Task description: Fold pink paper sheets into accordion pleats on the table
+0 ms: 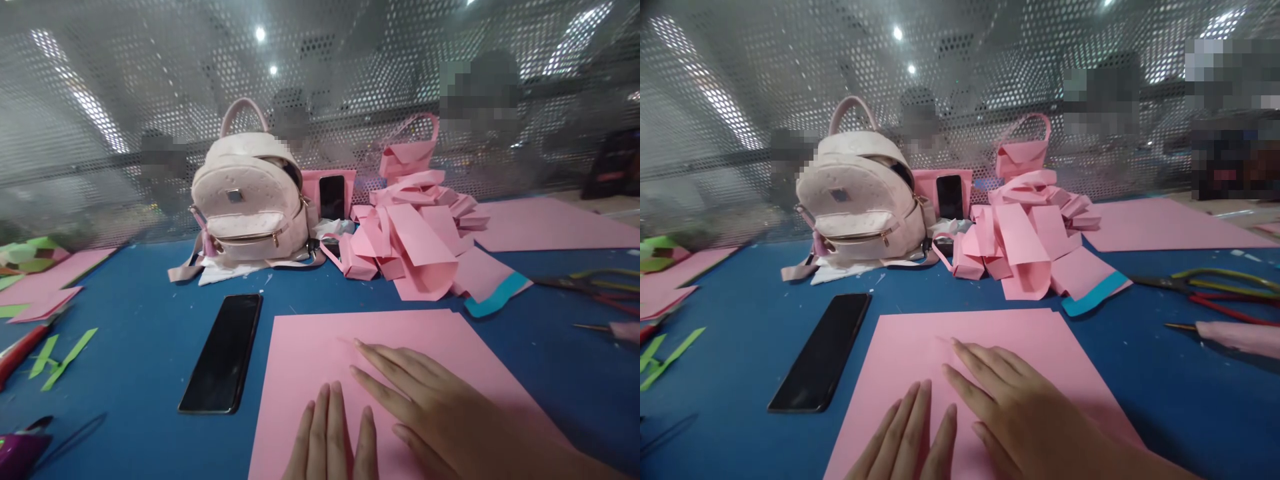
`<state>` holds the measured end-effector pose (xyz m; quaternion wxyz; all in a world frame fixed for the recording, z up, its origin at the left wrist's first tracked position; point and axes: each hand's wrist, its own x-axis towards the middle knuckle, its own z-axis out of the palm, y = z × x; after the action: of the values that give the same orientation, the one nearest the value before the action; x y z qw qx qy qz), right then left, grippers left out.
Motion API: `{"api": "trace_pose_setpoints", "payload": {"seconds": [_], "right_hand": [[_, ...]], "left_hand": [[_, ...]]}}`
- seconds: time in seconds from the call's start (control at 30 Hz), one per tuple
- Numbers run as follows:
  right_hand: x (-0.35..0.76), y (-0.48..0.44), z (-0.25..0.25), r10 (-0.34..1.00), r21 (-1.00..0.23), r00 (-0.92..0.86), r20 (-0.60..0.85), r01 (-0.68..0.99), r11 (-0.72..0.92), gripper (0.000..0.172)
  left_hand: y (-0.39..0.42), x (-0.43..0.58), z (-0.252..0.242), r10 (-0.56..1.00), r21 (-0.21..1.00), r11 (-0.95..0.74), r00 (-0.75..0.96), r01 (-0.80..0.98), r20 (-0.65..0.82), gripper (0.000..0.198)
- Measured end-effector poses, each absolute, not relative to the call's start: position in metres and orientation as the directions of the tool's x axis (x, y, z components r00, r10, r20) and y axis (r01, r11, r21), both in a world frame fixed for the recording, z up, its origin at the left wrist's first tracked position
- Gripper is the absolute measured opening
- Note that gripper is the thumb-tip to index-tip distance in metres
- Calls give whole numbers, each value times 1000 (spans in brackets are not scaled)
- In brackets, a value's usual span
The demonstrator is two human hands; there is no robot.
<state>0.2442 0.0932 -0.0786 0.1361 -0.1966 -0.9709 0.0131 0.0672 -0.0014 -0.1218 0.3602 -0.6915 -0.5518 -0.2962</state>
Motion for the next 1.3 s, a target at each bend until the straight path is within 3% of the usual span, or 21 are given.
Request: {"api": "trace_pose_setpoints", "payload": {"seconds": [0.1,0.2,0.43,0.57,0.9,1.1,1.23,1.3], "right_hand": [[243,92,-81,387,-144,-883,265,361,921,80],[241,91,-81,405,-165,-886,226,375,912,81],[239,89,-86,426,-160,-876,227,398,903,80],[239,88,-90,426,-185,-871,244,389,902,79],[237,87,-93,437,-117,-870,230,421,900,84],[236,88,-78,384,-69,-901,201,378,923,83],[236,87,-76,390,-92,-893,226,379,921,74],[235,86,-75,392,-77,-884,255,385,920,70]], "left_hand": [[3,77,-130,471,-55,-72,82,996,878,35],[3,77,-133,458,-46,-54,66,997,886,34],[-8,50,-116,611,-334,-216,394,918,687,28],[-9,46,-114,607,-349,-228,413,909,679,20],[-7,48,-118,576,-370,-218,425,903,698,31],[-5,55,-121,561,-303,-210,368,930,741,54],[-3,62,-122,507,-175,-157,232,972,830,50],[-4,59,-118,507,-198,-186,267,962,819,44]]}}
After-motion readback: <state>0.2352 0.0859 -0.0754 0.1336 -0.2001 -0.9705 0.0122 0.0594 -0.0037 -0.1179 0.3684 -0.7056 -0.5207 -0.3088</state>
